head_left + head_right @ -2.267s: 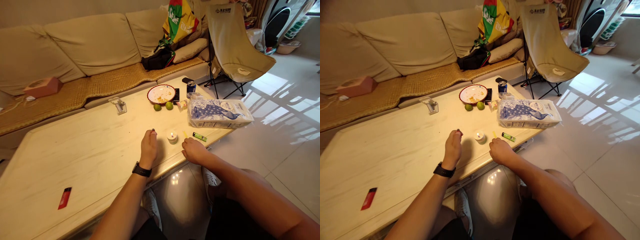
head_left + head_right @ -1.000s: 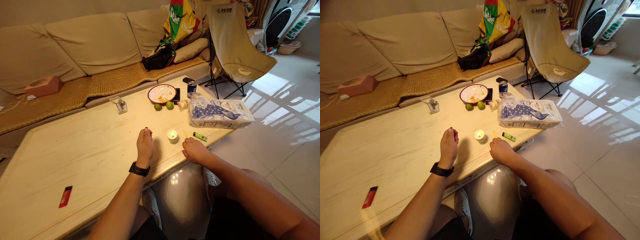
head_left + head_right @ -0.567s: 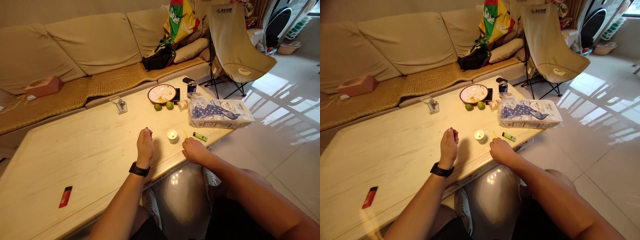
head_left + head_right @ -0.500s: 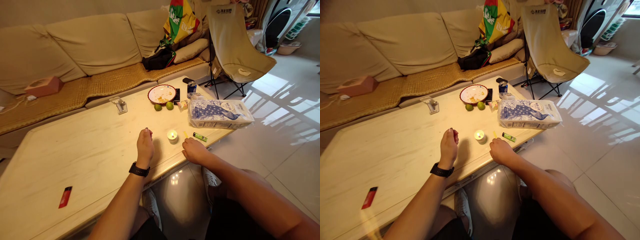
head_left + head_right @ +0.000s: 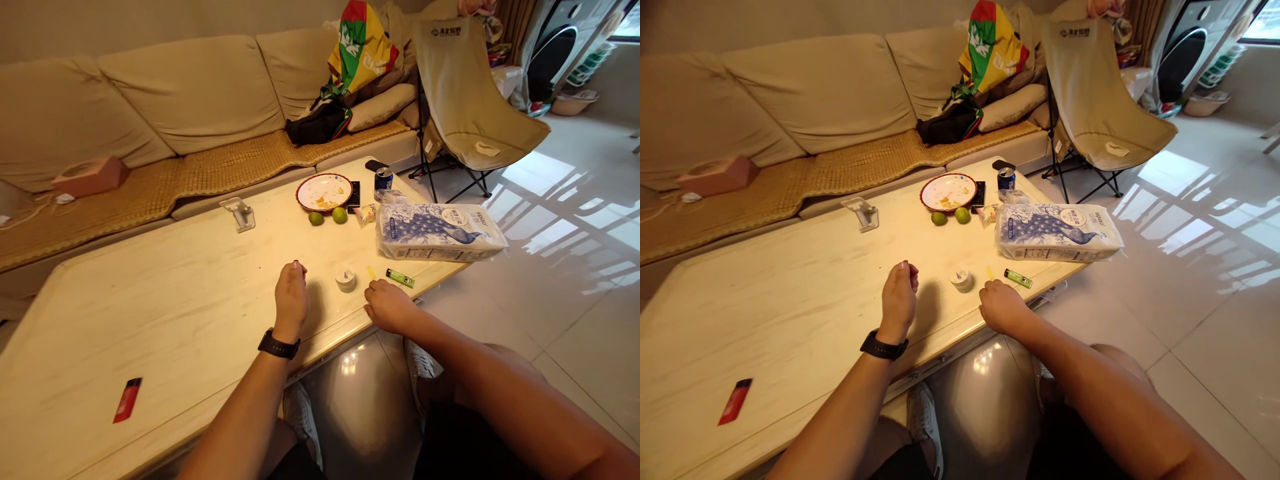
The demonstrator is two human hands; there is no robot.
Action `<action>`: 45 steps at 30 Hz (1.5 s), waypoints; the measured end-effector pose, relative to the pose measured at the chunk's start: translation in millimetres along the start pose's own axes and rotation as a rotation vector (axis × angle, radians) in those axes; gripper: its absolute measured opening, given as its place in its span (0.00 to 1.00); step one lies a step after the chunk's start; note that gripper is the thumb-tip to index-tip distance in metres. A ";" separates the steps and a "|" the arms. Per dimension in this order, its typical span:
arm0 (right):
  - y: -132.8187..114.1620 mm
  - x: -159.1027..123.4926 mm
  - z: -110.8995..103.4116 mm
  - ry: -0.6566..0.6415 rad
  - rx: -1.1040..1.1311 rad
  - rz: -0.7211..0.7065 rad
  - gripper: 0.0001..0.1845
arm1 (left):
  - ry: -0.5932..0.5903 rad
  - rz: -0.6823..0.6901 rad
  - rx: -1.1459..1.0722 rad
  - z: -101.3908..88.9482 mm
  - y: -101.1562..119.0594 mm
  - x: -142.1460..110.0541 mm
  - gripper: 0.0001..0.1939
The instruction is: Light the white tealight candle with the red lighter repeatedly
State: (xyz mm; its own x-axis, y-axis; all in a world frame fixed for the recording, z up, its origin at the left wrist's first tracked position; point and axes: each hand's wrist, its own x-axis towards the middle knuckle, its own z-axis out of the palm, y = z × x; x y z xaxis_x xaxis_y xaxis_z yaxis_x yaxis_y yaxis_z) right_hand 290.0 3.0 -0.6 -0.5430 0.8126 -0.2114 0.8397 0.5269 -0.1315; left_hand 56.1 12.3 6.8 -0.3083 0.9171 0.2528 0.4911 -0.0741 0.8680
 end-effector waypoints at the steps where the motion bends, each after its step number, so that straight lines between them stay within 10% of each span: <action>1: 0.1 -0.1 0.1 0.000 0.000 -0.001 0.17 | -0.004 -0.005 -0.010 -0.1 0.3 -0.2 0.23; 21: -0.1 -0.2 -1.7 0.001 -0.005 -0.002 0.17 | -0.246 0.459 0.617 17.9 17.6 -13.8 0.12; 38: 1.0 -0.1 1.0 0.019 0.020 0.001 0.17 | -0.279 0.460 0.643 23.4 17.1 -12.6 0.08; 45: 1.1 -0.2 0.3 0.015 0.022 0.003 0.17 | -0.152 0.250 0.302 15.5 16.3 -11.4 0.12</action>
State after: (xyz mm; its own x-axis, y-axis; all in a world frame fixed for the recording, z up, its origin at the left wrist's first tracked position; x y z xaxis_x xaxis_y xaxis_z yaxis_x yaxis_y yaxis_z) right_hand 291.0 3.3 -1.0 -0.5402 0.8180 -0.1974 0.8413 0.5189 -0.1518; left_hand 80.2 6.8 11.4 -0.0370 0.9343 0.3544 0.7595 -0.2042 0.6176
